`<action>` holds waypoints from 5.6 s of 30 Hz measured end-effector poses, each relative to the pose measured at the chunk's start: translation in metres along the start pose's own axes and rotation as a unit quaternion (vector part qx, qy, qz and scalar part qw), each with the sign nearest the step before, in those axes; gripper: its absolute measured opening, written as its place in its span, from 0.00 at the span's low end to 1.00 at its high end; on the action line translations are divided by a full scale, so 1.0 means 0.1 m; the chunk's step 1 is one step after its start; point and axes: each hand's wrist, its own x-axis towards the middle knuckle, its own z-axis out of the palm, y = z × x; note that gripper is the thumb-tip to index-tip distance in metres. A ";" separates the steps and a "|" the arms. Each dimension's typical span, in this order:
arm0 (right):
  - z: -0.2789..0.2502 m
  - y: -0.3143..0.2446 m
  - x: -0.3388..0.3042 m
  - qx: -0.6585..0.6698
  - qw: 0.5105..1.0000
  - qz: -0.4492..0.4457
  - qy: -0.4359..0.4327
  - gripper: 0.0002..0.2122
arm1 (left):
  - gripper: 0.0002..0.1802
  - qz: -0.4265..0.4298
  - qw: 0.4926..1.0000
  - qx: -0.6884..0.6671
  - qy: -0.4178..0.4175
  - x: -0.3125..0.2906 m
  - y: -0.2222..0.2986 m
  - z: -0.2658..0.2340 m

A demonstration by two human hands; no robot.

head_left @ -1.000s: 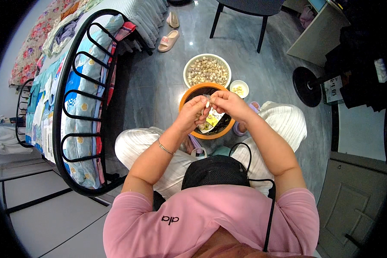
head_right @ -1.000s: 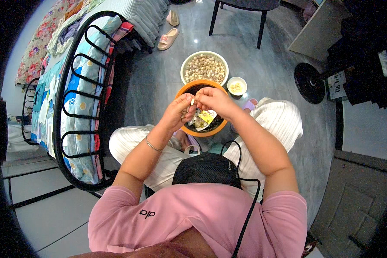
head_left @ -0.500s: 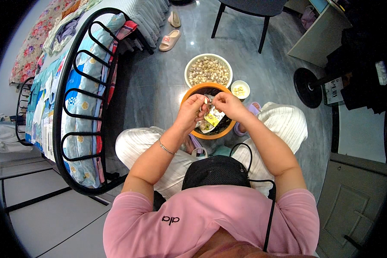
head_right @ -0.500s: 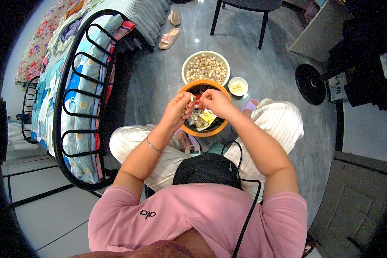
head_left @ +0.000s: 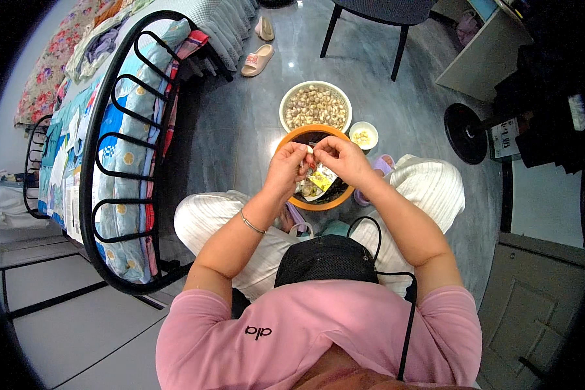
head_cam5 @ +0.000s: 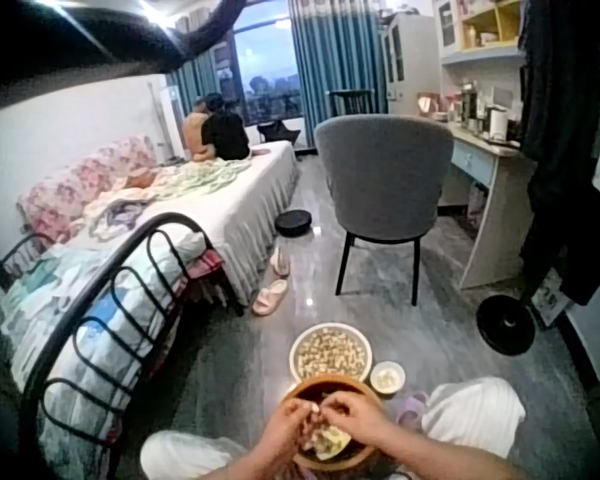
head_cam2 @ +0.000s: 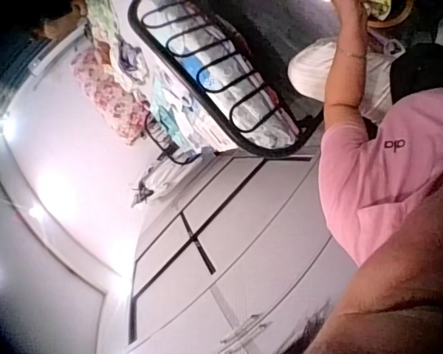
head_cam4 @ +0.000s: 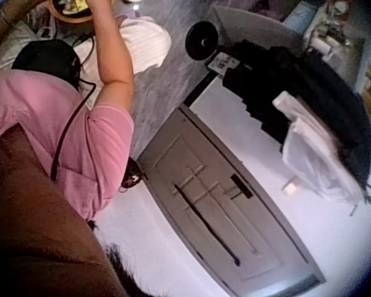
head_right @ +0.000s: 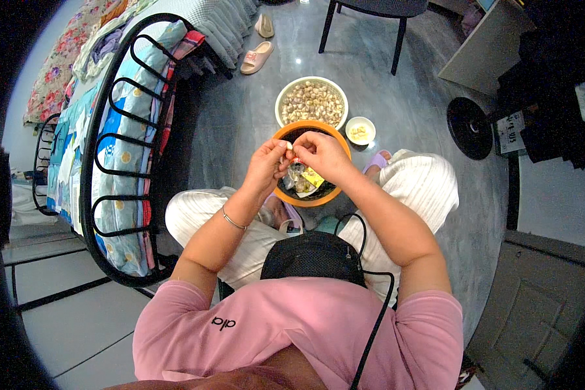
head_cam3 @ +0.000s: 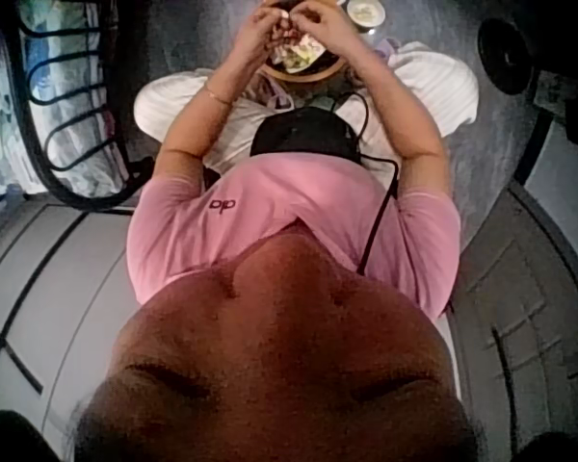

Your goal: The person picks up a garlic bulb from a basket and peels it by hand, placing the peeled cloves into a small bowl.

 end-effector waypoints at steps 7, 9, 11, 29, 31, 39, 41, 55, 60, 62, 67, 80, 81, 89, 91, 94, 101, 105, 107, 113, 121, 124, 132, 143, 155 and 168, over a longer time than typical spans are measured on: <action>0.02 0.00 -0.02 -0.074 0.993 -0.077 0.048 0.05 | 0.06 -0.003 1.000 0.025 -0.005 0.00 0.00 0.03; 0.04 0.01 -0.03 -0.084 0.991 -0.085 0.059 0.05 | 0.06 0.005 0.999 0.034 -0.001 0.00 -0.02 0.02; 0.05 0.03 -0.03 -0.106 0.988 -0.090 0.066 0.05 | 0.07 0.004 0.999 0.035 -0.009 -0.01 -0.03 0.03; 0.03 0.04 -0.01 -0.005 0.999 -0.044 0.017 0.03 | 0.07 -0.052 0.994 -0.038 -0.090 -0.03 0.05 0.02; 0.03 0.06 -0.01 0.009 0.999 -0.043 0.015 0.03 | 0.07 -0.053 0.993 -0.048 -0.096 -0.03 0.06 0.02; 0.02 0.03 -0.01 0.026 0.999 -0.028 0.030 0.02 | 0.08 -0.049 0.990 -0.056 -0.117 -0.03 0.04 -0.01; 0.00 0.08 0.00 0.016 0.999 -0.027 0.027 0.02 | 0.08 -0.049 0.990 -0.054 -0.119 -0.03 0.04 0.00; 0.00 0.09 0.03 -0.006 0.998 -0.016 0.064 0.02 | 0.07 -0.054 0.992 -0.035 -0.112 -0.03 0.04 -0.01; -0.01 0.19 0.06 -0.037 0.996 -0.007 0.079 0.04 | 0.06 -0.045 0.992 -0.048 -0.112 -0.01 0.02 -0.03; 0.00 0.19 0.05 -0.024 0.997 0.004 0.073 0.05 | 0.06 -0.042 0.993 -0.043 -0.099 0.00 0.02 -0.04; 0.02 0.32 0.09 -0.096 0.993 -0.010 0.071 0.05 | 0.05 -0.048 0.997 -0.040 -0.039 0.05 -0.01 -0.11; 0.08 0.45 0.13 -0.143 0.987 -0.070 0.033 0.05 | 0.05 -0.036 0.998 -0.051 -0.029 0.02 0.02 -0.08; 0.08 0.47 0.14 -0.145 0.987 -0.065 0.035 0.05 | 0.05 -0.039 0.998 -0.048 -0.023 0.02 0.03 -0.06; 0.06 0.17 0.09 -0.034 0.998 -0.045 0.038 0.06 | 0.05 -0.036 0.998 -0.047 -0.026 0.01 0.02 -0.08; 0.06 0.06 0.05 -0.014 0.998 -0.047 0.038 0.06 | 0.05 -0.037 0.998 -0.045 -0.024 0.00 0.01 -0.07; 0.06 0.00 0.03 -0.044 0.996 -0.064 0.050 0.06 | 0.05 -0.033 0.999 -0.033 -0.014 0.00 -0.01 -0.07; 0.07 0.00 0.02 -0.075 0.990 -0.105 0.063 0.06 | 0.08 -0.027 0.999 -0.020 -0.006 0.01 -0.03 -0.03; 0.06 0.01 0.02 -0.088 0.988 -0.106 0.069 0.06 | 0.06 -0.029 0.999 -0.020 -0.001 0.00 -0.04 0.00; 0.07 0.01 0.02 -0.081 0.990 -0.098 0.068 0.06 | 0.06 -0.028 0.999 -0.031 0.002 0.01 -0.05 0.00; 0.11 0.04 0.03 -0.049 0.992 -0.096 0.061 0.05 | 0.06 -0.018 0.999 -0.048 0.013 0.01 -0.06 -0.03; 0.16 -0.01 0.00 -0.087 0.990 -0.087 0.067 0.06 | 0.06 -0.001 0.999 -0.033 0.030 -0.01 -0.09 0.00; 0.18 0.00 0.00 -0.086 0.988 -0.084 0.094 0.07 | 0.06 -0.003 0.999 -0.034 0.031 -0.02 -0.08 0.03; 0.17 0.06 0.04 -0.016 0.996 -0.048 0.076 0.04 | 0.06 -0.050 0.994 -0.094 -0.035 -0.03 -0.01 0.01; 0.05 0.05 0.01 0.101 0.995 0.005 -0.006 0.02 | 0.08 -0.088 0.983 -0.122 -0.109 -0.01 0.01 -0.02; 0.05 -0.04 -0.02 -0.034 0.997 -0.068 0.035 0.04 | 0.13 -0.116 0.987 -0.049 -0.098 -0.05 0.08 0.00; 0.00 0.12 0.02 0.067 0.997 -0.009 0.031 0.02 | 0.11 -0.117 0.976 -0.101 -0.155 -0.02 0.06 0.00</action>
